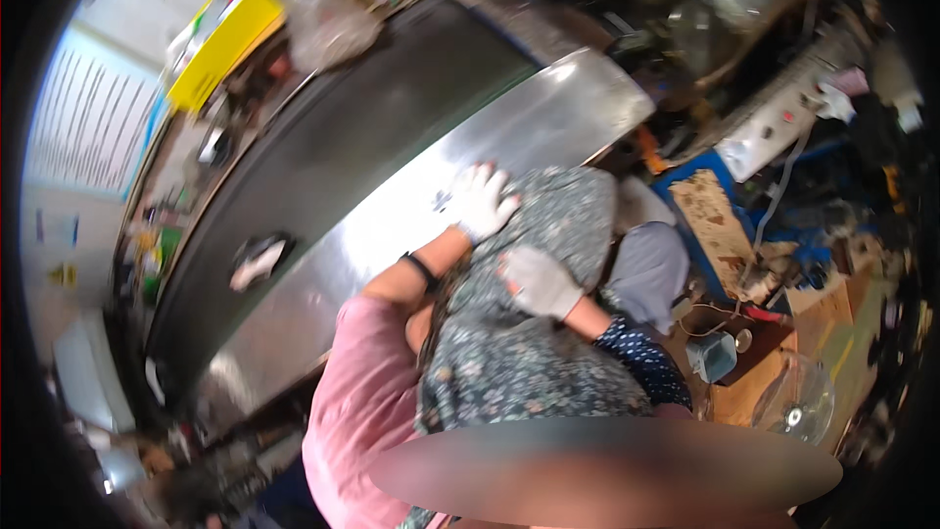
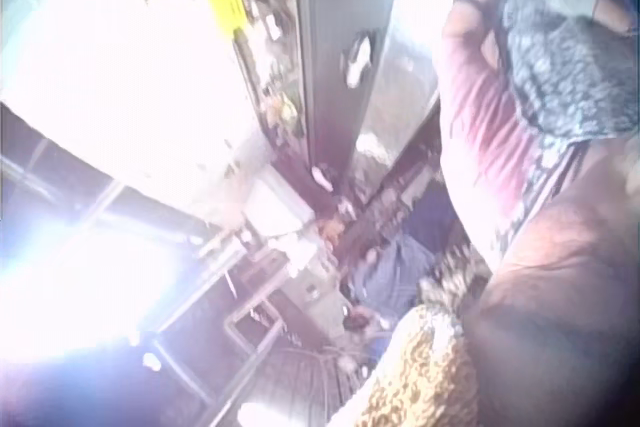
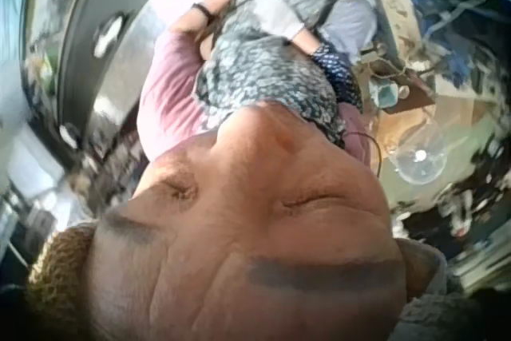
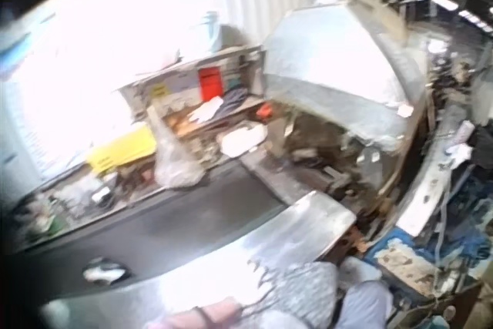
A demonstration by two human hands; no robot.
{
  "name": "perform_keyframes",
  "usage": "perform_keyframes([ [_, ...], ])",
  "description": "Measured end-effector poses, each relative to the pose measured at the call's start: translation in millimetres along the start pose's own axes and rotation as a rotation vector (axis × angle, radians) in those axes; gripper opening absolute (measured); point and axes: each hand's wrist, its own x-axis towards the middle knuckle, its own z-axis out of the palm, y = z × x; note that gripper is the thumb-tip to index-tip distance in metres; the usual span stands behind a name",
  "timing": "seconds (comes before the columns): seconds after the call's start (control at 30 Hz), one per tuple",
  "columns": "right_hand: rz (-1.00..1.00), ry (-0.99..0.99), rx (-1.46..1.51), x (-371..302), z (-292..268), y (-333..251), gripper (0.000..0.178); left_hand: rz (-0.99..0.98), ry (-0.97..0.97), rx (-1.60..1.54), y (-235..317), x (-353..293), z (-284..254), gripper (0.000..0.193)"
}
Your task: Inspecting and manipulating shoe components on an assembly line conveyor.
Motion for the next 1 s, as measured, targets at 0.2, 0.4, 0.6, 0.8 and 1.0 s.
perform_keyframes([
  [0.2, 0.011, 0.111, 0.051, 3, 1, -6, 0.015, -0.145, 0.058, -0.340, -49, -30, -30, 0.029],
  [0.4, 0.065, -0.007, 0.066, 12, 6, -10, 0.014, -0.849, 0.475, 0.550, -193, -165, -132, 0.037],
  [0.6, 0.090, -0.001, 0.098, 31, 8, -9, 0.013, -1.550, 0.784, -0.445, -307, -239, -169, 0.095],
  [0.8, 0.094, -0.032, 0.005, 32, 10, -4, 0.012, -2.461, 1.090, 0.296, -366, -170, -129, 0.050],
  [1.0, 0.114, 0.066, 0.070, 27, 9, 2, 0.013, -2.061, 0.969, -0.158, -332, -197, -150, 0.073],
])
